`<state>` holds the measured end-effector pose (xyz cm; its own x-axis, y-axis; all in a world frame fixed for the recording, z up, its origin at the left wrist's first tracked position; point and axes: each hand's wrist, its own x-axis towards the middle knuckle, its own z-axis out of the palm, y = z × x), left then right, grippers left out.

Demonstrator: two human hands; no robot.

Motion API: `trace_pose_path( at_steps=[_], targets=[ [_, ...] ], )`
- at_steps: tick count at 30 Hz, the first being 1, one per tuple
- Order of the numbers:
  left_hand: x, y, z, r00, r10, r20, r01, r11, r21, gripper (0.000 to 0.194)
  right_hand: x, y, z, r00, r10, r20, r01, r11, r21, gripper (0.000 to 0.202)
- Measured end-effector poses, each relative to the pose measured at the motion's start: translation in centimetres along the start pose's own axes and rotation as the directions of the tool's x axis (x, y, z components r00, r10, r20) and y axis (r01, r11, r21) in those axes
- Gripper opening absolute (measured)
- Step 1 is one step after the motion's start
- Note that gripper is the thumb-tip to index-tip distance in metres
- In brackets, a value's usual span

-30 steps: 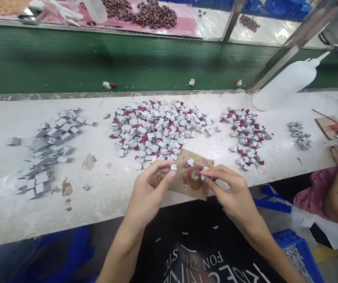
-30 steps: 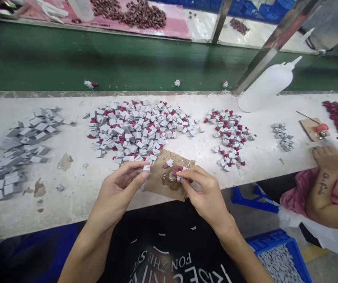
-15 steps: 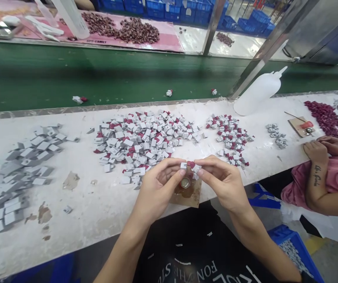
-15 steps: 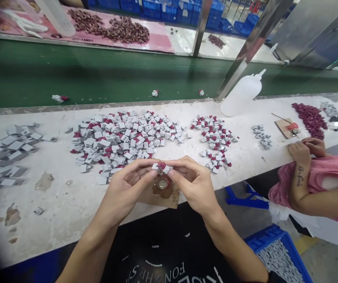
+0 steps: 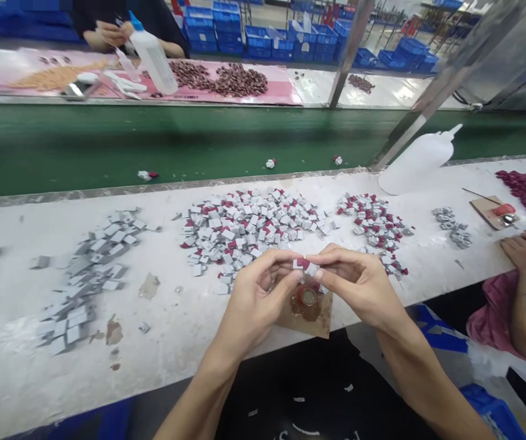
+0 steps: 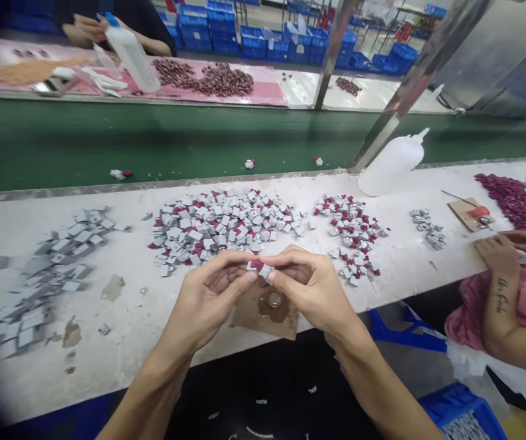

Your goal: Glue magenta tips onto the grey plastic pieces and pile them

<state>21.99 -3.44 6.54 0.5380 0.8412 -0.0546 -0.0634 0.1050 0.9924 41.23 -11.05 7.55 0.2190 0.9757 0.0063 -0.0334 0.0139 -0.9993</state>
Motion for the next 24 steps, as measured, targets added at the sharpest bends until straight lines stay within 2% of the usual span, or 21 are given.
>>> trace_pose_path(
  at_steps=[5,8,13,16,18,20,24],
  targets=[
    [2.4,1.6,-2.0,0.995,0.103,0.015,-0.104,0.988,0.116,0.014,3.1,-0.5,1.0,1.000,0.003,-0.013,-0.004,0.999,-0.036,0.032],
    [4.5,2.1,-3.5,0.997,0.070,0.044,-0.075,0.990,0.122,0.017,5.2,-0.2,1.6,1.000,0.006,-0.030,-0.006,1.000,-0.010,0.036],
    [8.0,2.0,-5.7,0.998,0.030,0.059,-0.039,0.987,0.155,0.021,8.9,0.9,2.2,0.999,0.035,0.036,-0.033,0.998,-0.046,0.038],
    [10.6,1.3,-7.0,0.998,0.021,0.055,-0.030,0.986,0.166,0.027,11.9,1.9,2.5,0.996,0.027,0.079,-0.012,0.985,-0.175,0.038],
    [12.9,1.1,-8.4,1.000,0.004,0.004,-0.005,0.978,0.209,0.029,14.8,2.5,2.7,0.993,0.032,0.111,0.002,0.957,-0.291,0.038],
    [15.3,1.5,-10.5,0.995,0.012,-0.096,0.014,0.962,0.271,0.027,18.6,3.0,3.1,0.991,0.041,0.125,0.011,0.922,-0.387,0.044],
    [20.1,3.4,-15.9,0.945,0.062,-0.321,0.063,0.929,0.365,0.025,27.5,3.9,4.8,0.997,0.003,0.083,0.045,0.813,-0.580,0.044]
  ],
)
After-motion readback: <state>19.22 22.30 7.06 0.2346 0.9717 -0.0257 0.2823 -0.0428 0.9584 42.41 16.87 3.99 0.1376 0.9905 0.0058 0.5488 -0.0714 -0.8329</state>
